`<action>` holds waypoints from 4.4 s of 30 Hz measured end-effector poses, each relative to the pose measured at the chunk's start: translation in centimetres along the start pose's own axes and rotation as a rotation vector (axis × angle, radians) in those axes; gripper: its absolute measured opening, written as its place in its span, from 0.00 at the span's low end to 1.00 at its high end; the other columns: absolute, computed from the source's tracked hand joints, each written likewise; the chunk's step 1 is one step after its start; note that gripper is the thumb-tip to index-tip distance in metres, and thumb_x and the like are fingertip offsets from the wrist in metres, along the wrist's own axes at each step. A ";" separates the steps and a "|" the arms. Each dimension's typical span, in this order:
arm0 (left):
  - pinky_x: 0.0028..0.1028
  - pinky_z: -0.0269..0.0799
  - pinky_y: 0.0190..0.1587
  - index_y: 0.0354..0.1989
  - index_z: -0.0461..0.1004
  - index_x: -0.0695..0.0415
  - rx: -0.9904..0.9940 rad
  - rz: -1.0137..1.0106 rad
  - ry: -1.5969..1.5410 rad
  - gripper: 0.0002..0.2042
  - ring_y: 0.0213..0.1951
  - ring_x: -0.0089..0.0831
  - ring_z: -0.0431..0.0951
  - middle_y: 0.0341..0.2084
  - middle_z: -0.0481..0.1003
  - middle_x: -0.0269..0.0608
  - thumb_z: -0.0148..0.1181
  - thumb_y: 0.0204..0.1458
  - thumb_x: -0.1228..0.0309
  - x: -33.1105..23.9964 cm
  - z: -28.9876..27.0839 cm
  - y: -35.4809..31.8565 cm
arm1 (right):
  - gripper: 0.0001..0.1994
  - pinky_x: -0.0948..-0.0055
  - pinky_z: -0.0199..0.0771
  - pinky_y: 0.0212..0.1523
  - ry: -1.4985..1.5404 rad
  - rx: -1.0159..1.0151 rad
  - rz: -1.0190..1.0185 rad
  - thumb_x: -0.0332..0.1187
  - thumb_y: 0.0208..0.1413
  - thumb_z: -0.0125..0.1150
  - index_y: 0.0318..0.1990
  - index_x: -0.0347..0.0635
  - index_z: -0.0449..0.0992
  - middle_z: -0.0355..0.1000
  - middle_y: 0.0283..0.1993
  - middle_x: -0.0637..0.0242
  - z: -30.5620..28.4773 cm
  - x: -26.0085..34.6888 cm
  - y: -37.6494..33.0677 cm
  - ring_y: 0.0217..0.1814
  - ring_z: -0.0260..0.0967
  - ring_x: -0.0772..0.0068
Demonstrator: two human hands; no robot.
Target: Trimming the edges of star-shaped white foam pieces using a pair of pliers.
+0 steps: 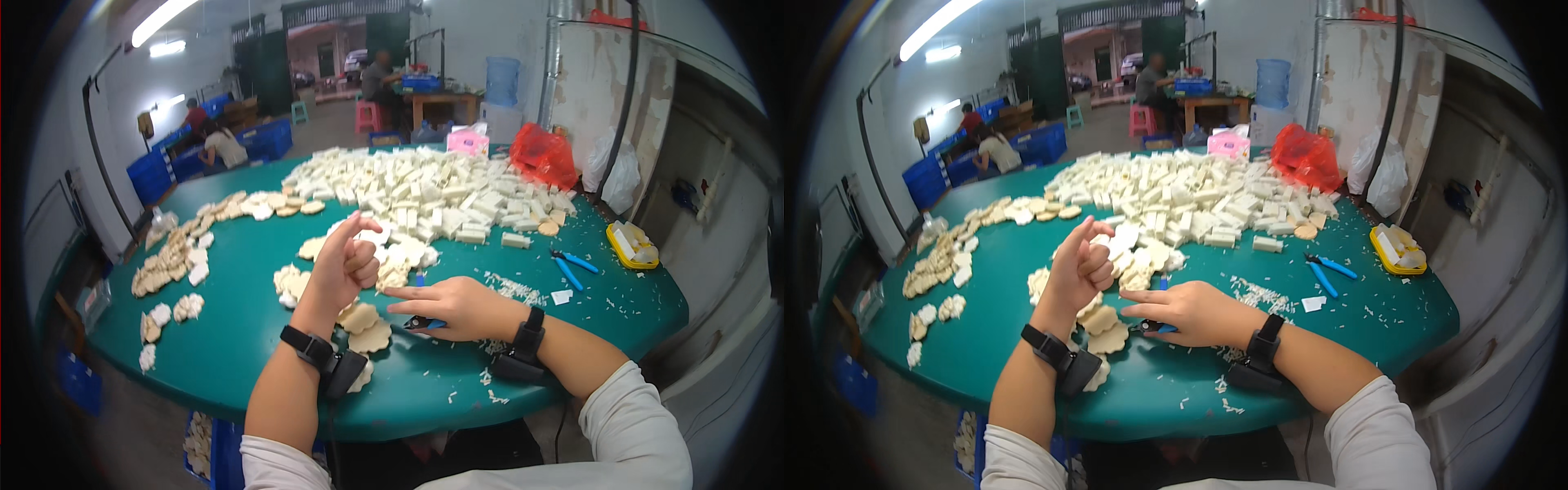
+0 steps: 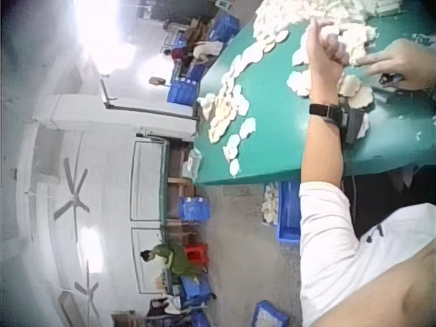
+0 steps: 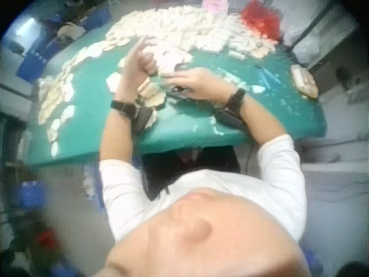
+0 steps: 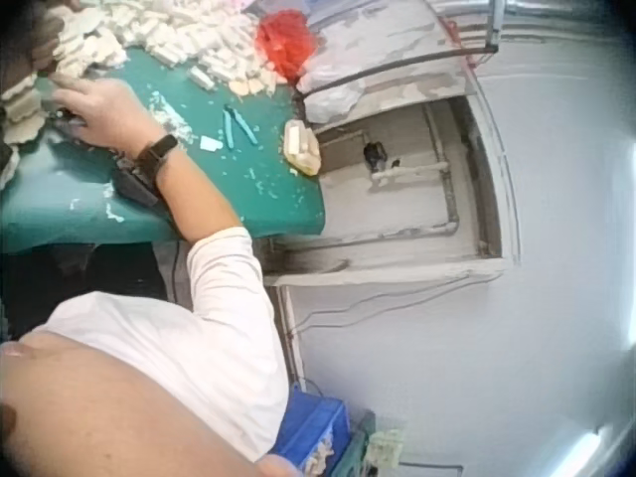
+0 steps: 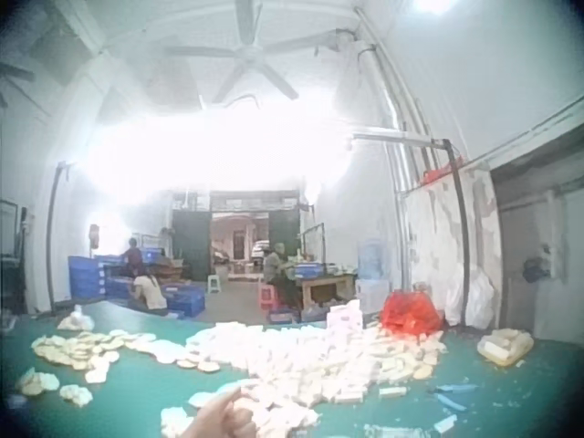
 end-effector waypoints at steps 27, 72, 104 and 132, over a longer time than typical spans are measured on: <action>0.14 0.48 0.18 0.47 0.73 0.57 -0.162 -0.192 0.425 0.22 0.20 0.14 0.55 0.25 0.63 0.27 0.51 0.64 0.48 3.1 -0.9 0.9 | 0.16 0.74 0.73 0.46 0.397 -0.505 0.443 0.29 0.60 0.59 0.55 0.39 0.70 0.75 0.43 0.62 -3.2 -5.3 -1.8 0.43 0.73 0.74; 0.17 0.59 0.15 0.57 0.66 0.53 0.034 -0.278 0.361 0.19 0.23 0.29 0.80 0.25 0.78 0.42 0.54 0.65 0.57 6.3 0.6 0.6 | 0.12 0.79 0.64 0.35 0.491 -0.718 0.487 0.34 0.59 0.64 0.47 0.41 0.73 0.69 0.37 0.72 -3.7 -7.0 -3.5 0.34 0.61 0.82; 0.29 0.68 0.17 0.43 0.72 0.62 0.095 -0.087 0.188 0.16 0.22 0.35 0.78 0.17 0.72 0.39 0.55 0.57 0.60 3.7 2.8 -0.4 | 0.13 0.60 0.71 0.50 -0.017 -0.612 0.349 0.26 0.53 0.62 0.47 0.40 0.71 0.68 0.42 0.57 -4.1 -5.7 -3.4 0.46 0.70 0.54; 0.32 0.66 0.20 0.32 0.74 0.62 0.108 -0.107 0.203 0.14 0.18 0.38 0.74 0.10 0.65 0.40 0.54 0.55 0.60 4.2 3.1 -0.4 | 0.18 0.60 0.68 0.45 -0.171 -0.544 0.292 0.30 0.43 0.67 0.44 0.40 0.71 0.70 0.41 0.59 -3.8 -4.4 -3.2 0.46 0.70 0.54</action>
Point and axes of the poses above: each hand's wrist, its own y-axis towards the middle knuckle, its own z-axis out of the palm, x = y × z, the point moved 9 cm from there along y, towards the middle knuckle
